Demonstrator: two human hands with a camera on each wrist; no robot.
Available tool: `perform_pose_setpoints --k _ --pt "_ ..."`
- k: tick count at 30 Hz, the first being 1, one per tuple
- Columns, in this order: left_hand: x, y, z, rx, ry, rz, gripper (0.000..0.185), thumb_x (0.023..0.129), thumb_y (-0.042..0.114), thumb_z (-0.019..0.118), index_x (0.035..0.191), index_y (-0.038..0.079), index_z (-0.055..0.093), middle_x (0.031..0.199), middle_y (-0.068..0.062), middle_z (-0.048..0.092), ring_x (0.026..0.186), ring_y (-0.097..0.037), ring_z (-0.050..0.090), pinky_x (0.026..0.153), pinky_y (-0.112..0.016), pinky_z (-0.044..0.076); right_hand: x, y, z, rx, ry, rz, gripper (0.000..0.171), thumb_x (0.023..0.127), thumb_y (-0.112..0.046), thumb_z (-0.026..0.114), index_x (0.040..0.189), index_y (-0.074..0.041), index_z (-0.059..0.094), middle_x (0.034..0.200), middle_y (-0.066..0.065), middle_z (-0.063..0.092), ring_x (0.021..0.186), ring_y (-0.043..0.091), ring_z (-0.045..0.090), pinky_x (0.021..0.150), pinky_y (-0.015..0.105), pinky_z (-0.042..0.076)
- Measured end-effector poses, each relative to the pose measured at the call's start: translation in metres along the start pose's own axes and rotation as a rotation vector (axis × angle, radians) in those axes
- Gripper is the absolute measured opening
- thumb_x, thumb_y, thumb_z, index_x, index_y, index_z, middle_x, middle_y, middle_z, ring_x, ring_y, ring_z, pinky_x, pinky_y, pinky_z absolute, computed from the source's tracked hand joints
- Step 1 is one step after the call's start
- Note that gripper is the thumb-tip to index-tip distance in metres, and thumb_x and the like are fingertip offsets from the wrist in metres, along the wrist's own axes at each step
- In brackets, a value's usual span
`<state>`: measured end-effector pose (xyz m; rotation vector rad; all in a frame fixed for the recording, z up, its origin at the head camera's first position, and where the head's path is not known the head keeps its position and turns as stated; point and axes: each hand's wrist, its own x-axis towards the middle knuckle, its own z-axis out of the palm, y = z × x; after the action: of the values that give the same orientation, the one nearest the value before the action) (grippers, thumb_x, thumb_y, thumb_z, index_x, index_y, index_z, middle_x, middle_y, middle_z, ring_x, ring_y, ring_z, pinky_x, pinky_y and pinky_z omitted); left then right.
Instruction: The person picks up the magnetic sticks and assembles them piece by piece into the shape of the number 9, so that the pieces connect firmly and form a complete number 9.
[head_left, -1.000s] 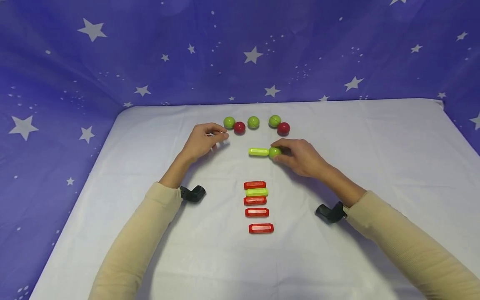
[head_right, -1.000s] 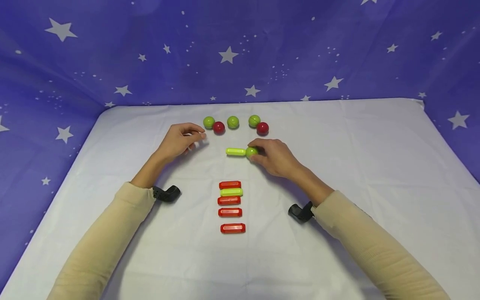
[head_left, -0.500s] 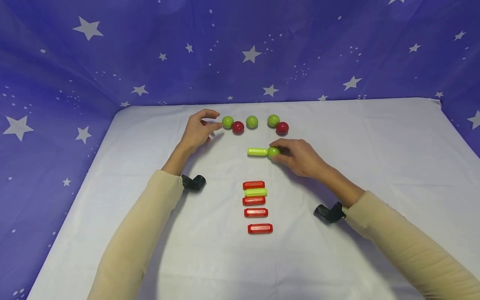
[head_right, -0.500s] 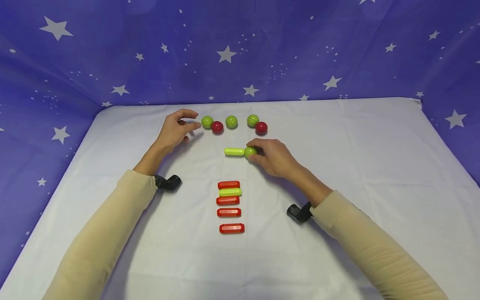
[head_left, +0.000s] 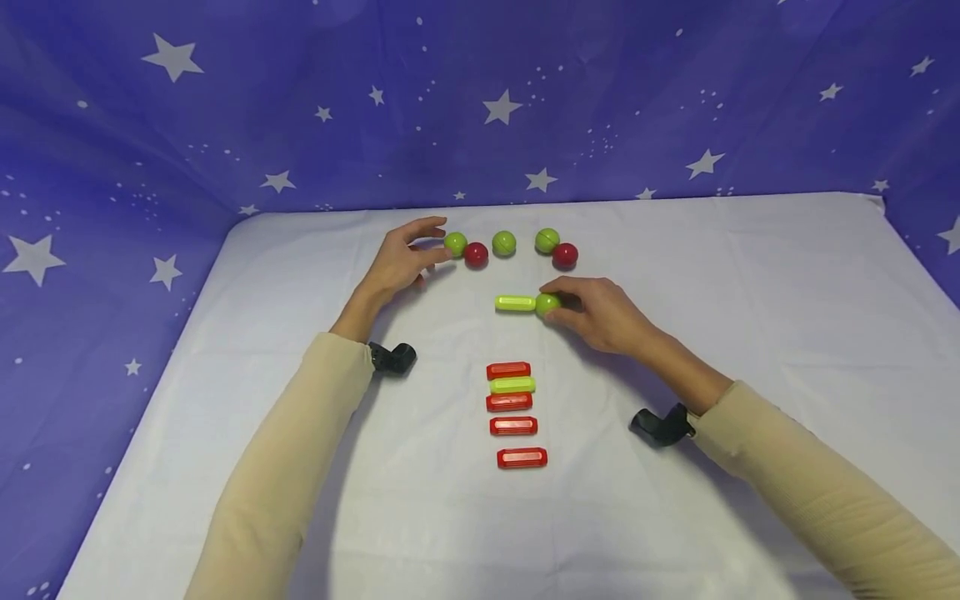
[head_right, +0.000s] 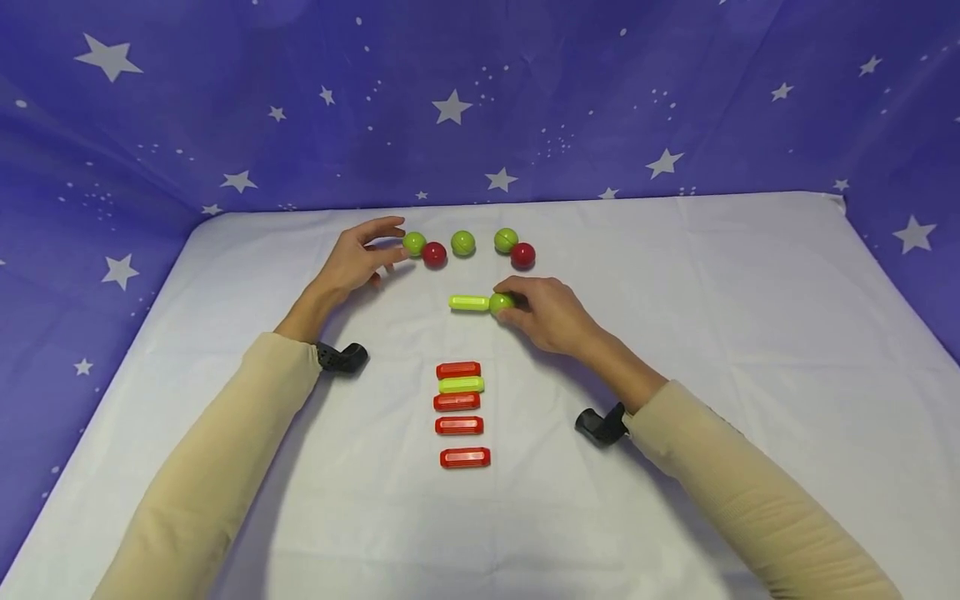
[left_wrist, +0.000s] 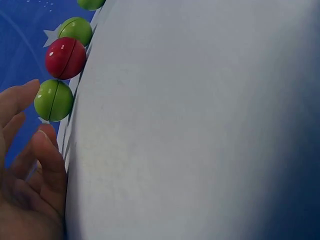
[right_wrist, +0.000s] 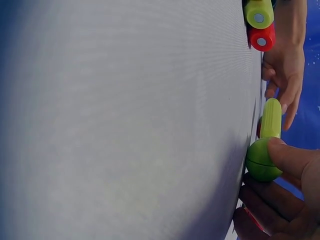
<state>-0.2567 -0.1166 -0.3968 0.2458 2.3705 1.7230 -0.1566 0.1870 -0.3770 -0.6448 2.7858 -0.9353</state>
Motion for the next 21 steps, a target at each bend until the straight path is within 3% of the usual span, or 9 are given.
perform_pose_setpoints --k 10,21 --pt "0.0000 0.0011 0.0044 0.074 -0.042 0.002 0.053 0.090 0.015 0.073 0.140 0.015 0.057 0.135 -0.004 0.058 0.069 -0.015 0.055 0.045 -0.023 0.041 0.0000 0.0003 -0.0003 -0.014 -0.008 0.018 0.038 0.090 -0.012 0.072 0.127 -0.004 0.064 0.118 0.011 0.067 0.109 0.028 0.059 0.100 0.048 0.042" --pt "0.0042 -0.0019 0.0093 0.140 0.062 0.002 0.042 0.089 0.014 0.074 0.129 0.011 0.062 0.127 -0.006 0.062 0.067 -0.015 0.055 0.041 -0.022 0.039 0.0005 0.0018 -0.0008 -0.008 -0.011 0.005 0.039 0.090 -0.011 0.073 0.127 -0.004 0.064 0.117 0.010 0.067 0.108 0.027 0.059 0.099 0.048 0.043"
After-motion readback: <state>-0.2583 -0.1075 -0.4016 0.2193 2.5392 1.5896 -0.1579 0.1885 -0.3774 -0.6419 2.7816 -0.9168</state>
